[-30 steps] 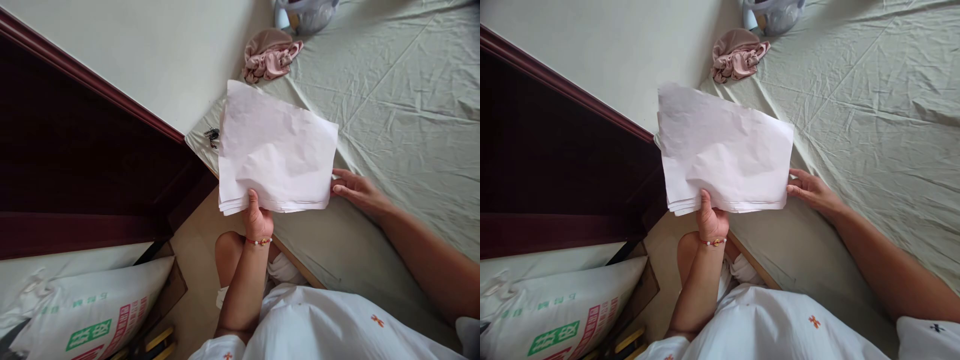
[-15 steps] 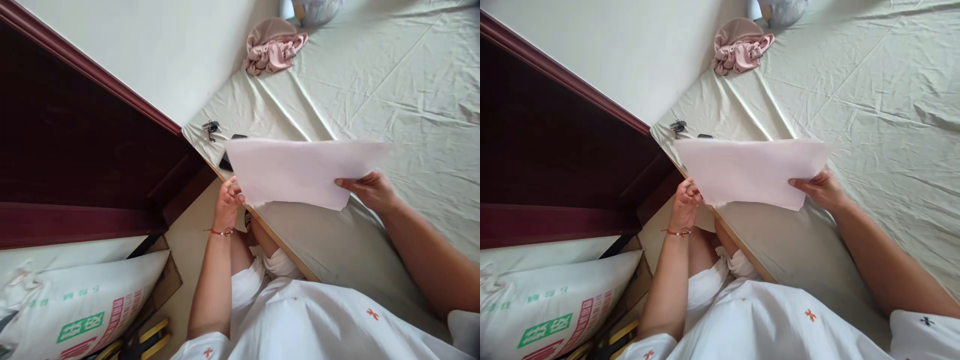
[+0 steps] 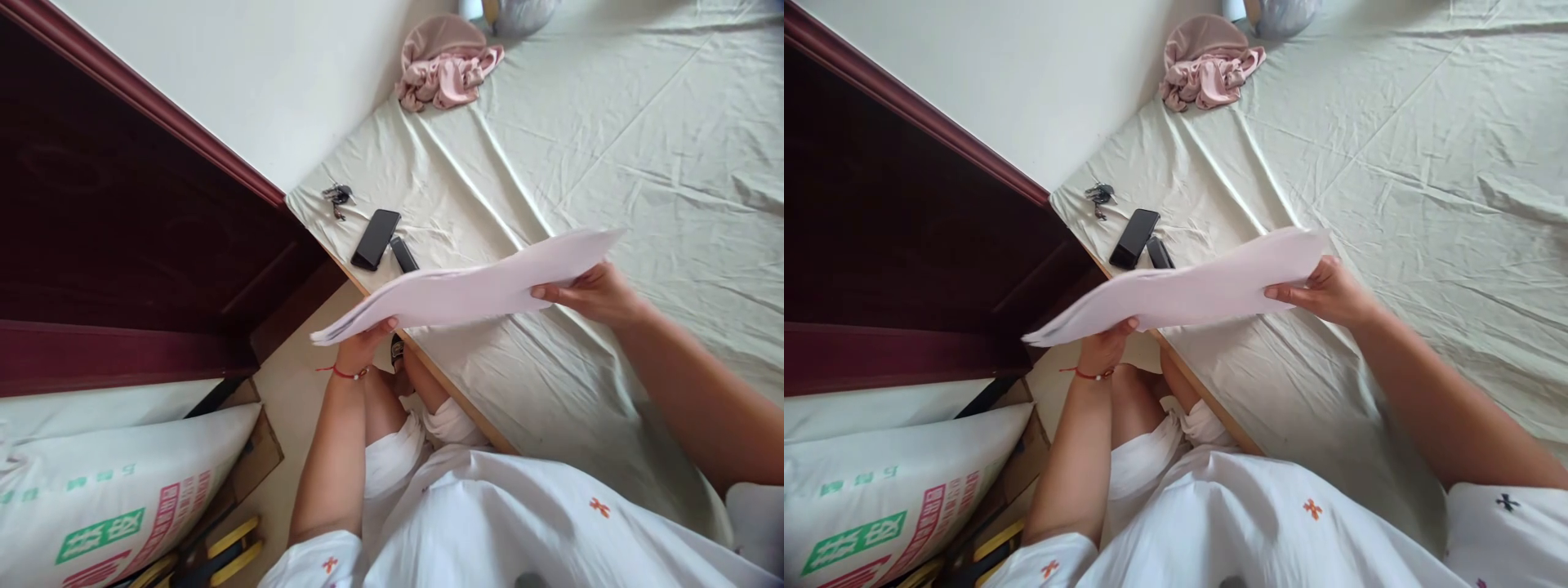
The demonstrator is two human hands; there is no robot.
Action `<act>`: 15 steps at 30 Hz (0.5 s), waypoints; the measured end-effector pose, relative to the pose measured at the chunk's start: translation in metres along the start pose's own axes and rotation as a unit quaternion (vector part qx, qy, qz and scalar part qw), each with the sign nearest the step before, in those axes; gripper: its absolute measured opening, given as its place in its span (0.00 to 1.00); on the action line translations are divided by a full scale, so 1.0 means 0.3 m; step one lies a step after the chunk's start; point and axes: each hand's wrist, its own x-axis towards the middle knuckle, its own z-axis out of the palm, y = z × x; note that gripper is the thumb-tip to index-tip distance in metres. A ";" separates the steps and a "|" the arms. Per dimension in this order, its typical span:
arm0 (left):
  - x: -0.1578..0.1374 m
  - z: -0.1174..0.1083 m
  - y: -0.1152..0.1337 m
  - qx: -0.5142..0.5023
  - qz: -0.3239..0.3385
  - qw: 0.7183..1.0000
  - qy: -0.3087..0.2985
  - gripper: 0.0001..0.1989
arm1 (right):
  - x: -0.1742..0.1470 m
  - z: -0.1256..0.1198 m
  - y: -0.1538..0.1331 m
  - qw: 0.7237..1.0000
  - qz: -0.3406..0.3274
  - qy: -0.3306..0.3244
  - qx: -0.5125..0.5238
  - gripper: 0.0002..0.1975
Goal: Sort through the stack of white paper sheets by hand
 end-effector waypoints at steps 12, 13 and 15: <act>0.018 -0.035 -0.076 0.031 -0.025 0.997 -0.061 0.29 | 0.086 0.038 0.005 0.999 0.024 -0.028 0.021 0.27; 0.020 -0.039 -0.073 0.028 -0.035 0.997 -0.058 0.29 | 0.093 0.029 0.005 0.998 0.020 -0.065 0.012 0.26; 0.021 -0.037 -0.067 0.020 -0.066 0.997 -0.038 0.29 | 0.106 0.016 0.014 0.991 0.027 -0.131 0.001 0.26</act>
